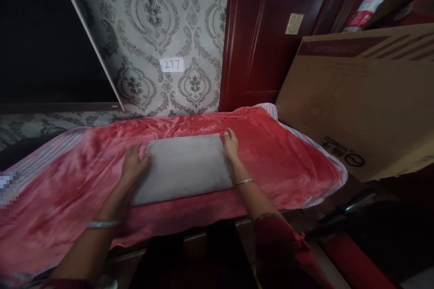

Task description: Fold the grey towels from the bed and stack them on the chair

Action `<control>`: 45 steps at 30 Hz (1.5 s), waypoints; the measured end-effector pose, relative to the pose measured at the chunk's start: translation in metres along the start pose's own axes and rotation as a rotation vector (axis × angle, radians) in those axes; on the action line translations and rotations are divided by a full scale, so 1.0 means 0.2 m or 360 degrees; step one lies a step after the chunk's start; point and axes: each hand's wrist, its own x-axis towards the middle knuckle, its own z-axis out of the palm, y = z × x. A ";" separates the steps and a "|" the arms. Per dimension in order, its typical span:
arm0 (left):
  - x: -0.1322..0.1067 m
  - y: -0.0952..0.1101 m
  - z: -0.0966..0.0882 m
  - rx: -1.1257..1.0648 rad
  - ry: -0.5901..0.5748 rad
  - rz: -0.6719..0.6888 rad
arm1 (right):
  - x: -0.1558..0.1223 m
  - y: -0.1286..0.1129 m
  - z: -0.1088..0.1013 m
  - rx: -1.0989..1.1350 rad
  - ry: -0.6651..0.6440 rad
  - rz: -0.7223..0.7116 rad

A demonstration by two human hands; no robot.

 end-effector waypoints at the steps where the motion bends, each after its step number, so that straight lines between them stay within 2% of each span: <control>1: 0.02 0.05 0.04 0.0037 -0.0083 0.0124 | 0.02 -0.01 0.04 0.0114 -0.0027 -0.0024; 6: 0.09 0.35 0.33 0.0211 -0.0650 0.0408 | 0.05 -0.02 0.26 0.0565 0.0016 0.0154; 10: 0.12 0.52 0.54 0.0467 -0.0937 0.0562 | 0.02 0.06 0.32 0.0615 0.0020 0.0229; 16: 0.09 0.63 0.78 0.0535 -0.1012 0.0654 | 0.01 0.14 0.32 0.1023 0.0113 0.0284; 20: 0.00 0.62 0.87 0.0608 -0.0951 0.0697 | 0.01 0.16 0.36 0.1190 0.0213 0.0302; 24: -0.05 0.58 0.91 0.0801 -0.0890 0.0748 | 0.00 0.17 0.38 0.1125 0.0259 0.0279; 28: -0.03 0.55 0.90 0.0896 -0.0906 0.0704 | -0.01 0.19 0.37 0.1033 0.0239 0.0237; 31: 0.01 0.51 0.82 0.0947 -0.0947 0.0607 | -0.02 0.19 0.36 0.0987 0.0215 0.0213; 34: 0.08 0.42 0.68 0.1007 -0.0904 0.0436 | -0.03 0.19 0.36 0.0934 0.0216 0.0206; 40: 0.20 0.18 0.35 0.1096 -0.0786 0.0160 | -0.02 0.20 0.37 0.0882 0.0220 0.0188; 45: 0.23 0.08 0.19 0.1126 -0.0807 0.0007 | -0.01 0.20 0.37 0.0844 0.0196 0.0117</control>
